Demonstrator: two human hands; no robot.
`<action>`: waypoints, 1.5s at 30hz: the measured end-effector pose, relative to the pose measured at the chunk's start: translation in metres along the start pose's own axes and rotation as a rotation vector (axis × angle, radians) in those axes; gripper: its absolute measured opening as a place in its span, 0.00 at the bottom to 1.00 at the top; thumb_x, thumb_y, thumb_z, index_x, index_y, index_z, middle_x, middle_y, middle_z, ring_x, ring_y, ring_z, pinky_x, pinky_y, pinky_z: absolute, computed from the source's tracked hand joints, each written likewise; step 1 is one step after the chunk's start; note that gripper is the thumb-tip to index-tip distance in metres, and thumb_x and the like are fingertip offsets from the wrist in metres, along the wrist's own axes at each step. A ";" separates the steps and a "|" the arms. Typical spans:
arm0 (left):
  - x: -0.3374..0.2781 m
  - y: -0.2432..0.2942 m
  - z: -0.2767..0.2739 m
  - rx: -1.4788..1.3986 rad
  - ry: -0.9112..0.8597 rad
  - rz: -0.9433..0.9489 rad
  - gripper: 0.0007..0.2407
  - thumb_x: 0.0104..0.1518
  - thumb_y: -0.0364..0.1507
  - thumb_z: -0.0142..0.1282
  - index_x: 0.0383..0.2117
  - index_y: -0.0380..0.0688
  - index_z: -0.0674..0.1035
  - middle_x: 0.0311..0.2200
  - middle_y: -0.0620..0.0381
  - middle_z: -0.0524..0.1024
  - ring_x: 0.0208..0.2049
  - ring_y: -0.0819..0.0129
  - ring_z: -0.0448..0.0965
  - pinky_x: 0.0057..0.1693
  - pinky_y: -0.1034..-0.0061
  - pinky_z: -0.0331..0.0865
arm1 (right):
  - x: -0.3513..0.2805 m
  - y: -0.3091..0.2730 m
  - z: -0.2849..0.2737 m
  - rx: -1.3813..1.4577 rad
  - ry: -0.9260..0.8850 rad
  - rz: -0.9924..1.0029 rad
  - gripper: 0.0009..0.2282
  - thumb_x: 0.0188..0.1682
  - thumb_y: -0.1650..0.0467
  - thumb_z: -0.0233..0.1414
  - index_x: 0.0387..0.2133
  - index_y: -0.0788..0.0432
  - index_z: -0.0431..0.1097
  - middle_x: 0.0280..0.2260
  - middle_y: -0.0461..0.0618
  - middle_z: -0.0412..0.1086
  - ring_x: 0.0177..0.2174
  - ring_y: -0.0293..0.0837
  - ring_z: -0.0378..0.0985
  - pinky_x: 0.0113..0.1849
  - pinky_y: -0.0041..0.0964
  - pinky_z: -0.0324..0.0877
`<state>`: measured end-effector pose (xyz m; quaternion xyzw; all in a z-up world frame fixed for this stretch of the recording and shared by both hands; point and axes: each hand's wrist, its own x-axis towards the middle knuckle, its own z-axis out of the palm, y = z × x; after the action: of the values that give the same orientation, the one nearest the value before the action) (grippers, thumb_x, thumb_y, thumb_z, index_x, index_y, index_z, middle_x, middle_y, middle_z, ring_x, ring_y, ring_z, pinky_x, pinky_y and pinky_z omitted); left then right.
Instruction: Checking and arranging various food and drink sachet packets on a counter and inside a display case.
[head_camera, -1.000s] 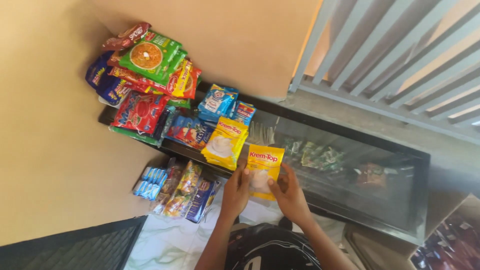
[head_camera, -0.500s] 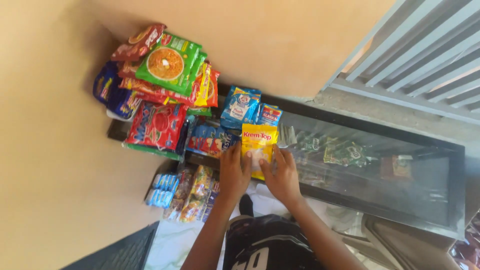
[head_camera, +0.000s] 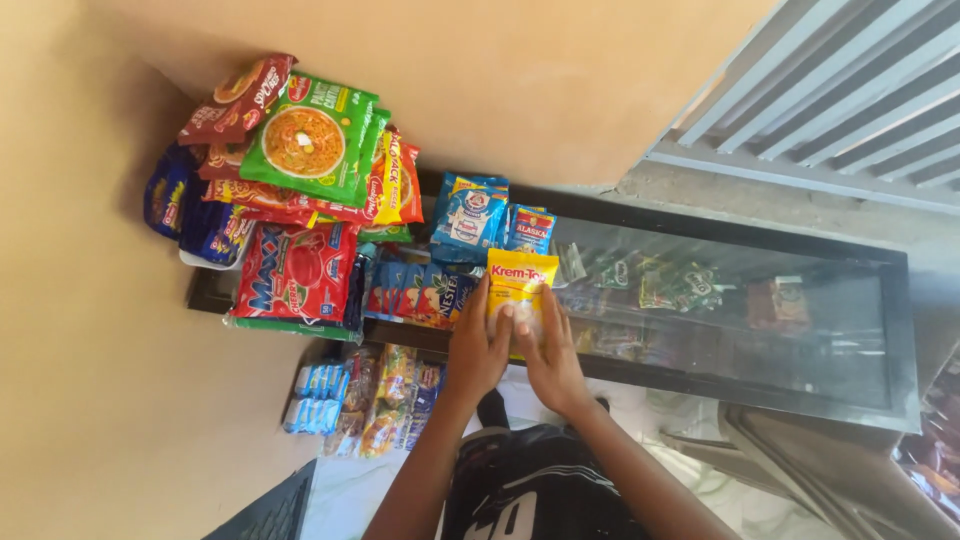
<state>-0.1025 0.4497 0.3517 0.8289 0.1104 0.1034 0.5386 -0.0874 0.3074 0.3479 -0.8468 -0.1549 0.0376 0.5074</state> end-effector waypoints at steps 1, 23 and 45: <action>0.001 -0.003 0.000 0.000 -0.005 0.004 0.26 0.65 0.38 0.47 0.66 0.35 0.62 0.61 0.35 0.68 0.62 0.42 0.71 0.64 0.59 0.65 | -0.001 0.005 -0.003 0.000 0.006 0.001 0.31 0.58 0.63 0.45 0.69 0.68 0.43 0.66 0.70 0.51 0.65 0.66 0.55 0.62 0.52 0.54; 0.089 -0.051 -0.019 0.428 0.245 0.217 0.24 0.61 0.39 0.58 0.61 0.39 0.72 0.63 0.34 0.65 0.59 0.35 0.67 0.62 0.53 0.64 | 0.226 0.067 0.012 0.213 -0.398 0.427 0.13 0.49 0.70 0.60 0.36 0.75 0.76 0.26 0.55 0.76 0.26 0.43 0.80 0.30 0.35 0.75; 0.001 0.026 -0.027 0.300 0.176 0.149 0.28 0.55 0.39 0.62 0.61 0.39 0.70 0.61 0.37 0.67 0.61 0.40 0.68 0.64 0.51 0.62 | 0.215 0.181 -0.025 0.284 -0.206 0.579 0.16 0.43 0.73 0.63 0.42 0.69 0.69 0.33 0.57 0.78 0.29 0.45 0.83 0.33 0.39 0.81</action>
<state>-0.1077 0.4635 0.3861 0.8935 0.1096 0.1977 0.3881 0.1631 0.2719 0.2228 -0.7684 0.0484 0.2867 0.5701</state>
